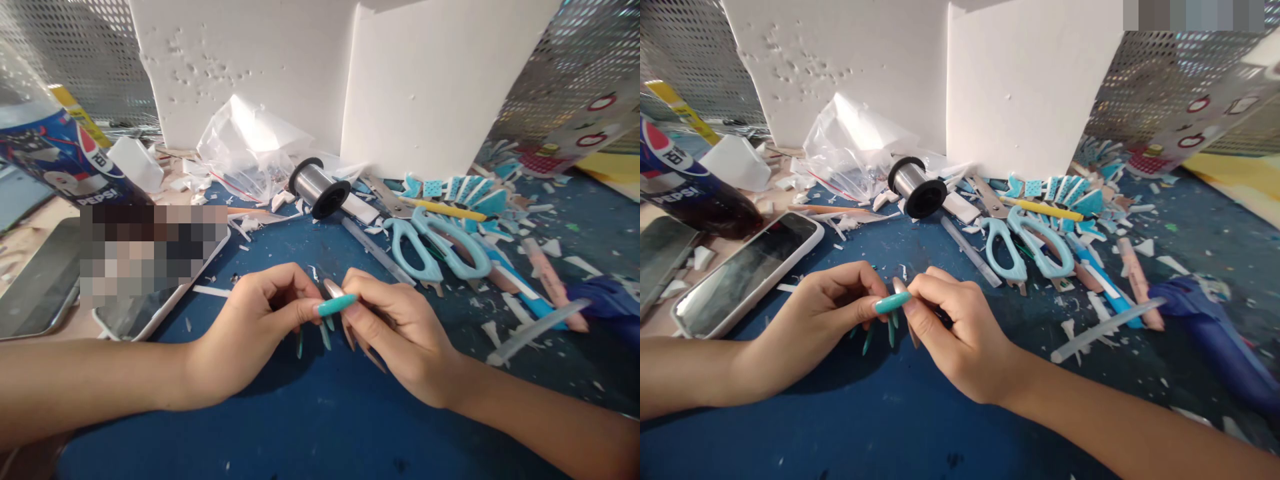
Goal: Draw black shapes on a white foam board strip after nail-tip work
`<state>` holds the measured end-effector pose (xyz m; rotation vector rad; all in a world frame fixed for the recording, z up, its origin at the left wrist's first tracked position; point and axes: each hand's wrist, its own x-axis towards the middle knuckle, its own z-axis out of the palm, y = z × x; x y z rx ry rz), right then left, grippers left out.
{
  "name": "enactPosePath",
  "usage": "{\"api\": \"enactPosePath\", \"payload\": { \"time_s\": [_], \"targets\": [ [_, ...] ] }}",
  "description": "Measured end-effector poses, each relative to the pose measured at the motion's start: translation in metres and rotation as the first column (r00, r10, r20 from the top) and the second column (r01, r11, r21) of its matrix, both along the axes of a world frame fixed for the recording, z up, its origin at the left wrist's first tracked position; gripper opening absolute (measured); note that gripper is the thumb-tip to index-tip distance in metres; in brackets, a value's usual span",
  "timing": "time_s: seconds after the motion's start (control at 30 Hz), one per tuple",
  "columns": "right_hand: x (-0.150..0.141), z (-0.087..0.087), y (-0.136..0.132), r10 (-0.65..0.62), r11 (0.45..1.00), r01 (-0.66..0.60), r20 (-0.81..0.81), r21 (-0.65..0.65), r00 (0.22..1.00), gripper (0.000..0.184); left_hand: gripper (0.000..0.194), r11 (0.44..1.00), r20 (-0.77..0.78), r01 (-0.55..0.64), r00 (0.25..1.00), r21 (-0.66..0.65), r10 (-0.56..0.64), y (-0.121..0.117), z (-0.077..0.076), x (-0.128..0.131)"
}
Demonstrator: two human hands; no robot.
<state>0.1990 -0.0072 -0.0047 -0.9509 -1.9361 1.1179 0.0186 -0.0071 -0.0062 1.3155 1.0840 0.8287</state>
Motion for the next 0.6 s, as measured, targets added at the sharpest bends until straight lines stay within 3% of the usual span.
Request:
{"api": "enactPosePath", "payload": {
  "time_s": [0.4,0.5,0.6],
  "targets": [
    [-0.0014,-0.0017,-0.0006,0.006,0.999,-0.006,0.0,0.048,1.0,0.036,0.032,0.978,-0.172,0.097,0.983,0.183,-0.065,0.0,-0.0025,-0.002],
    [-0.0015,-0.0022,-0.0009,0.041,0.999,-0.041,0.003,0.019,0.999,0.032,0.033,0.968,-0.187,0.116,0.98,0.225,-0.074,0.0003,-0.0019,-0.0022],
    [-0.0002,-0.0044,-0.0004,0.073,0.996,-0.072,0.014,-0.062,0.997,0.031,0.035,0.917,-0.267,0.152,0.962,0.37,-0.052,0.0014,0.0003,-0.0048]
  ]
}}
